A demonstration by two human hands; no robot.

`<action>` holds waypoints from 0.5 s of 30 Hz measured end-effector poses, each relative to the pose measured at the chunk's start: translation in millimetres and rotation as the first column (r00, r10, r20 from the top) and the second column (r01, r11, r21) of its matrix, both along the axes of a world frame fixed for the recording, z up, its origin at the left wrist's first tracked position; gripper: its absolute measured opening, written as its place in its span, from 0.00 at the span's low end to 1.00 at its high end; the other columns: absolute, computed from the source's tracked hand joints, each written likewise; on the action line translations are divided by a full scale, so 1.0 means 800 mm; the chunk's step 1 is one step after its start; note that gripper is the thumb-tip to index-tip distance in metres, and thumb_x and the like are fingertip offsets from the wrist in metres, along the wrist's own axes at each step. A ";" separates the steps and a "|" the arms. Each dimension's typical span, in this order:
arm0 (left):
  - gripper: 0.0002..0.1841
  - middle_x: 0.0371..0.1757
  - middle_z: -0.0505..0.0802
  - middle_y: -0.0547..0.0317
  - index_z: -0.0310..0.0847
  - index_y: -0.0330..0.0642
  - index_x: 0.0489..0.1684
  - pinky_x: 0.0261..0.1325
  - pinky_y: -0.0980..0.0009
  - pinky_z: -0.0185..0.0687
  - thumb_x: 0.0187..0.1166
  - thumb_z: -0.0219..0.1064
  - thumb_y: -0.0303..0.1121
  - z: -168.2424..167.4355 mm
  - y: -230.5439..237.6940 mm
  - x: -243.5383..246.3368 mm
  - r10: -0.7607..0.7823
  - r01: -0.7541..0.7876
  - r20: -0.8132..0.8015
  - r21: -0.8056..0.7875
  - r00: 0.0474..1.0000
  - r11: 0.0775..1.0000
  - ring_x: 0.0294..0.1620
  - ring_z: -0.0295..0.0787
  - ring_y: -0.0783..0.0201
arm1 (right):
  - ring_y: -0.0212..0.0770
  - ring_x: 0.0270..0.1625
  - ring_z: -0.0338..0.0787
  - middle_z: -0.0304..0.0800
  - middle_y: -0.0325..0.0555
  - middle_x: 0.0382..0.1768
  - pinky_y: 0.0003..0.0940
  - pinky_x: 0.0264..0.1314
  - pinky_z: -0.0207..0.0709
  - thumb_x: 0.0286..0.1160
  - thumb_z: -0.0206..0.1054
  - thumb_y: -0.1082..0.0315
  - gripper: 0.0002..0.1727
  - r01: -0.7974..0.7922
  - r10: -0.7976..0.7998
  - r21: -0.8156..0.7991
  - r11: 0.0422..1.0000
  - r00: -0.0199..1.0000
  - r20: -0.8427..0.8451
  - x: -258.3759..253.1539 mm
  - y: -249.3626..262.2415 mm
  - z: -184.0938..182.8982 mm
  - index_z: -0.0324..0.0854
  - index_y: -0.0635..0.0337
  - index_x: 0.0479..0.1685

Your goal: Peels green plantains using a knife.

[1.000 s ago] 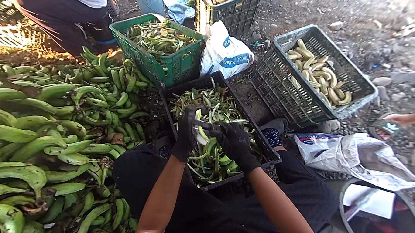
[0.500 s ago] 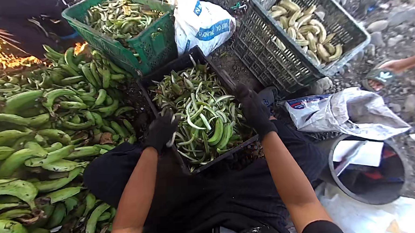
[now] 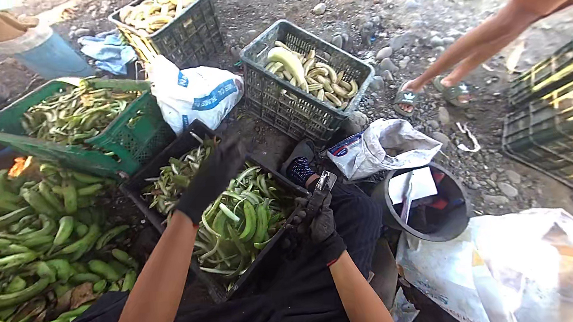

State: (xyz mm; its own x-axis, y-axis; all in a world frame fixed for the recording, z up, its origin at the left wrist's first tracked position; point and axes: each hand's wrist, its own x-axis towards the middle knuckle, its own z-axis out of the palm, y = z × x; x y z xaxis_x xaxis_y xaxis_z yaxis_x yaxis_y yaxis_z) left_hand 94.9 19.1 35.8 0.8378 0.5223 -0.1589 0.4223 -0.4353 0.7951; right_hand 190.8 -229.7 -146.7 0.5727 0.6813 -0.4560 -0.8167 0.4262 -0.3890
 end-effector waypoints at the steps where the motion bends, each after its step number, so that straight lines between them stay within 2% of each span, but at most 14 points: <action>1: 0.32 0.69 0.86 0.41 0.61 0.50 0.90 0.69 0.39 0.77 0.90 0.52 0.55 -0.030 0.003 -0.015 -0.025 0.076 -0.264 0.187 0.964 0.979 0.66 0.85 0.43 | 0.43 0.21 0.87 0.87 0.51 0.24 0.38 0.23 0.86 0.82 0.19 0.26 0.54 0.005 -0.005 -0.013 1.000 1.000 0.014 0.000 0.001 -0.002 0.80 0.64 0.56; 2: 0.36 0.72 0.83 0.34 0.58 0.45 0.91 0.74 0.33 0.69 0.89 0.54 0.56 -0.060 0.005 -0.031 -0.028 0.184 -0.518 0.252 0.855 0.950 0.73 0.79 0.35 | 0.43 0.21 0.87 0.88 0.50 0.25 0.37 0.23 0.86 0.84 0.18 0.27 0.53 0.000 0.001 -0.035 0.999 0.999 0.041 0.000 0.001 -0.004 0.80 0.64 0.58; 3: 0.37 0.73 0.82 0.31 0.62 0.40 0.87 0.75 0.30 0.66 0.87 0.57 0.57 -0.088 0.005 -0.048 -0.007 0.246 -0.691 0.247 0.722 0.937 0.75 0.77 0.31 | 0.42 0.21 0.87 0.88 0.50 0.26 0.36 0.23 0.85 0.85 0.18 0.29 0.52 -0.005 0.009 -0.063 0.998 0.997 0.070 -0.002 0.002 -0.007 0.80 0.65 0.58; 4: 0.37 0.72 0.82 0.29 0.66 0.37 0.84 0.74 0.29 0.67 0.84 0.61 0.57 -0.115 0.003 -0.067 0.021 0.238 -0.783 0.214 0.621 0.947 0.75 0.76 0.29 | 0.42 0.21 0.87 0.89 0.51 0.28 0.35 0.23 0.85 0.86 0.19 0.30 0.51 -0.016 0.025 -0.089 0.996 0.994 0.106 -0.003 0.002 -0.010 0.79 0.65 0.58; 5: 0.39 0.72 0.82 0.29 0.65 0.35 0.83 0.73 0.29 0.68 0.82 0.64 0.56 -0.142 0.001 -0.085 0.053 0.199 -0.820 0.200 0.570 0.960 0.75 0.77 0.29 | 0.42 0.22 0.87 0.89 0.52 0.28 0.36 0.24 0.85 0.87 0.19 0.31 0.51 -0.035 0.049 -0.108 0.994 0.990 0.133 -0.004 0.004 -0.015 0.79 0.67 0.60; 7: 0.46 0.76 0.79 0.29 0.49 0.36 0.92 0.77 0.33 0.66 0.80 0.67 0.53 -0.182 -0.007 -0.110 0.130 0.087 -0.801 0.221 0.584 0.971 0.77 0.75 0.31 | 0.43 0.23 0.88 0.91 0.54 0.33 0.35 0.25 0.86 0.88 0.21 0.31 0.50 -0.085 0.107 -0.147 0.986 0.983 0.148 -0.005 0.007 -0.022 0.77 0.66 0.64; 8: 0.47 0.76 0.79 0.30 0.47 0.38 0.94 0.77 0.34 0.67 0.79 0.69 0.52 -0.193 -0.014 -0.114 0.189 0.033 -0.774 0.262 0.605 0.965 0.77 0.76 0.32 | 0.43 0.23 0.88 0.91 0.54 0.32 0.35 0.24 0.86 0.87 0.21 0.31 0.51 -0.100 0.125 -0.174 0.980 0.982 0.140 -0.006 0.009 -0.022 0.78 0.66 0.65; 9: 0.47 0.75 0.80 0.31 0.47 0.41 0.94 0.76 0.36 0.69 0.78 0.69 0.50 -0.199 -0.020 -0.114 0.244 -0.008 -0.752 0.303 0.612 0.953 0.76 0.77 0.33 | 0.43 0.22 0.87 0.89 0.53 0.31 0.36 0.24 0.85 0.88 0.22 0.31 0.50 -0.103 0.130 -0.201 0.974 0.983 0.127 -0.006 0.010 -0.021 0.78 0.66 0.65; 12: 0.46 0.74 0.82 0.33 0.49 0.45 0.94 0.73 0.37 0.72 0.76 0.72 0.46 -0.207 -0.024 -0.116 0.307 -0.086 -0.714 0.329 0.630 0.940 0.74 0.79 0.35 | 0.42 0.22 0.88 0.93 0.56 0.40 0.34 0.23 0.85 0.89 0.23 0.33 0.47 -0.094 0.132 -0.230 0.969 0.979 0.154 -0.006 0.012 -0.024 0.75 0.64 0.68; 14: 0.42 0.72 0.83 0.33 0.57 0.46 0.90 0.73 0.36 0.72 0.75 0.73 0.46 -0.202 -0.017 -0.121 0.321 -0.135 -0.674 0.314 0.665 0.940 0.73 0.79 0.34 | 0.42 0.22 0.88 0.93 0.57 0.41 0.35 0.24 0.85 0.90 0.23 0.34 0.46 -0.079 0.121 -0.216 0.973 0.975 0.187 -0.007 0.013 -0.026 0.74 0.65 0.70; 15: 0.39 0.71 0.83 0.32 0.62 0.45 0.87 0.73 0.34 0.71 0.76 0.73 0.47 -0.197 -0.013 -0.121 0.330 -0.155 -0.643 0.315 0.691 0.936 0.73 0.79 0.33 | 0.43 0.22 0.88 0.93 0.57 0.37 0.35 0.24 0.86 0.90 0.22 0.34 0.48 -0.079 0.121 -0.206 0.975 0.972 0.200 -0.007 0.012 -0.025 0.75 0.66 0.69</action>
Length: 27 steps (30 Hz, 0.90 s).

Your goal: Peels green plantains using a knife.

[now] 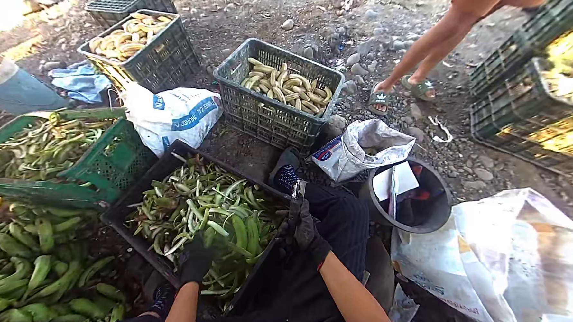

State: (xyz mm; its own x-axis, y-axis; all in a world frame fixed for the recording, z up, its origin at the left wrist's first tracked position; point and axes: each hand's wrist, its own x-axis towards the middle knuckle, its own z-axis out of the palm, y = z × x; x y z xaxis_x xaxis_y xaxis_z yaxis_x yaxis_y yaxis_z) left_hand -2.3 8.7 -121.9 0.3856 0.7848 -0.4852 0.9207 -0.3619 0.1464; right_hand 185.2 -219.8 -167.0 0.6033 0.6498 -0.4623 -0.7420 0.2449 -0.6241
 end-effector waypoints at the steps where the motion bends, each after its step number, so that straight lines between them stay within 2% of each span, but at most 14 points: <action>1: 0.37 0.73 0.82 0.31 0.66 0.46 0.86 0.73 0.33 0.70 0.76 0.73 0.46 0.009 0.003 0.000 0.006 -0.006 0.034 0.012 0.999 1.000 0.74 0.77 0.32 | 0.43 0.21 0.88 0.91 0.55 0.30 0.36 0.23 0.86 0.88 0.21 0.32 0.50 -0.006 0.006 -0.001 1.000 1.000 0.008 -0.001 -0.001 0.002 0.77 0.67 0.67; 3: 0.35 0.77 0.78 0.31 0.68 0.44 0.84 0.76 0.32 0.67 0.77 0.72 0.44 0.039 0.005 0.003 0.014 -0.018 0.096 0.037 0.995 0.999 0.77 0.74 0.31 | 0.41 0.18 0.85 0.84 0.48 0.19 0.34 0.21 0.84 0.90 0.21 0.35 0.48 -0.032 0.036 -0.049 0.998 0.995 0.094 -0.009 -0.009 0.016 0.76 0.67 0.66; 4: 0.35 0.78 0.77 0.31 0.67 0.43 0.85 0.77 0.34 0.66 0.78 0.71 0.43 0.056 0.005 0.002 0.013 -0.020 0.133 0.046 0.991 0.999 0.79 0.73 0.33 | 0.35 0.16 0.85 0.83 0.43 0.17 0.29 0.20 0.82 0.95 0.21 0.44 0.39 -0.063 0.080 -0.094 0.994 0.977 0.196 -0.014 -0.015 0.030 0.72 0.65 0.63; 6: 0.37 0.80 0.75 0.32 0.62 0.38 0.87 0.81 0.38 0.63 0.80 0.70 0.45 0.089 0.014 -0.004 0.012 -0.022 0.229 0.038 0.973 0.999 0.81 0.71 0.36 | 0.34 0.22 0.81 0.82 0.42 0.27 0.31 0.28 0.81 0.98 0.34 0.54 0.25 -0.133 0.192 -0.315 0.940 0.968 0.164 -0.024 -0.005 0.080 0.69 0.59 0.72; 7: 0.38 0.78 0.77 0.31 0.61 0.35 0.86 0.81 0.39 0.64 0.80 0.70 0.45 0.106 0.020 -0.007 0.010 -0.023 0.291 0.040 0.957 0.999 0.80 0.72 0.36 | 0.33 0.27 0.82 0.83 0.41 0.34 0.31 0.34 0.82 0.98 0.38 0.54 0.25 -0.187 0.258 -0.335 0.924 0.949 0.183 -0.030 0.003 0.090 0.67 0.59 0.77; 8: 0.36 0.76 0.79 0.30 0.62 0.33 0.84 0.80 0.41 0.66 0.81 0.70 0.44 0.120 0.024 -0.008 0.008 -0.027 0.362 0.047 0.932 0.999 0.78 0.75 0.37 | 0.32 0.28 0.83 0.85 0.41 0.34 0.30 0.34 0.83 0.96 0.41 0.52 0.27 -0.234 0.313 -0.291 0.928 0.911 0.268 -0.038 0.011 0.077 0.67 0.63 0.77; 10: 0.33 0.71 0.83 0.34 0.65 0.35 0.83 0.77 0.46 0.73 0.81 0.70 0.39 0.137 0.032 -0.016 0.021 -0.060 0.558 0.053 0.829 0.997 0.72 0.81 0.43 | 0.35 0.24 0.87 0.88 0.43 0.27 0.34 0.32 0.86 0.94 0.39 0.50 0.31 -0.386 0.451 -0.237 0.892 0.806 0.384 -0.062 0.035 0.075 0.70 0.71 0.71; 12: 0.32 0.70 0.85 0.42 0.65 0.43 0.84 0.70 0.55 0.79 0.80 0.71 0.34 0.142 0.038 -0.025 0.074 -0.106 0.724 -0.002 0.686 0.994 0.66 0.85 0.55 | 0.37 0.23 0.86 0.87 0.43 0.25 0.36 0.30 0.85 0.94 0.37 0.48 0.33 -0.515 0.571 -0.249 0.820 0.709 0.414 -0.098 0.060 0.095 0.71 0.70 0.72; 14: 0.30 0.69 0.86 0.43 0.70 0.43 0.81 0.71 0.56 0.79 0.79 0.72 0.36 0.138 0.043 -0.033 0.037 -0.128 0.742 0.067 0.669 0.990 0.67 0.85 0.56 | 0.37 0.19 0.83 0.85 0.42 0.22 0.36 0.25 0.84 0.94 0.39 0.46 0.33 -0.564 0.619 -0.259 0.784 0.686 0.381 -0.135 0.081 0.106 0.72 0.66 0.72; 17: 0.26 0.71 0.84 0.33 0.80 0.43 0.74 0.80 0.37 0.63 0.81 0.67 0.48 0.116 0.047 -0.041 -0.196 -0.011 0.517 0.369 0.834 0.929 0.77 0.74 0.35 | 0.37 0.14 0.83 0.82 0.42 0.16 0.34 0.20 0.83 0.95 0.37 0.44 0.35 -0.571 0.620 -0.244 0.784 0.728 0.291 -0.167 0.099 0.102 0.73 0.69 0.67; 19: 0.28 0.73 0.83 0.35 0.79 0.42 0.75 0.83 0.36 0.58 0.83 0.64 0.51 0.107 0.042 -0.038 -0.169 -0.035 0.525 0.355 0.834 0.934 0.81 0.70 0.34 | 0.37 0.14 0.83 0.81 0.42 0.15 0.33 0.20 0.82 0.95 0.36 0.44 0.35 -0.570 0.630 -0.271 0.776 0.728 0.272 -0.169 0.102 0.100 0.73 0.69 0.66; 23: 0.30 0.69 0.86 0.42 0.71 0.35 0.78 0.77 0.56 0.74 0.82 0.68 0.44 0.098 0.034 -0.028 0.061 -0.196 0.816 0.065 0.575 0.978 0.72 0.82 0.55 | 0.37 0.15 0.82 0.82 0.41 0.17 0.35 0.21 0.82 0.94 0.39 0.46 0.33 -0.519 0.606 -0.314 0.795 0.694 0.388 -0.151 0.112 0.119 0.74 0.68 0.68; 25: 0.30 0.68 0.86 0.42 0.70 0.31 0.78 0.75 0.63 0.76 0.81 0.68 0.42 0.094 0.031 -0.027 0.066 -0.196 0.883 0.030 0.464 0.980 0.69 0.84 0.61 | 0.34 0.16 0.82 0.82 0.38 0.18 0.33 0.22 0.82 0.93 0.40 0.48 0.33 -0.443 0.473 -0.193 0.875 0.702 0.532 -0.138 0.118 0.160 0.69 0.70 0.74; 27: 0.29 0.66 0.87 0.43 0.72 0.29 0.74 0.73 0.66 0.78 0.80 0.69 0.41 0.091 0.028 -0.026 0.038 -0.199 0.912 0.048 0.408 0.979 0.67 0.85 0.63 | 0.30 0.16 0.82 0.84 0.33 0.17 0.28 0.21 0.82 0.92 0.42 0.46 0.34 -0.341 0.243 0.001 0.940 0.671 0.700 -0.128 0.121 0.219 0.70 0.74 0.69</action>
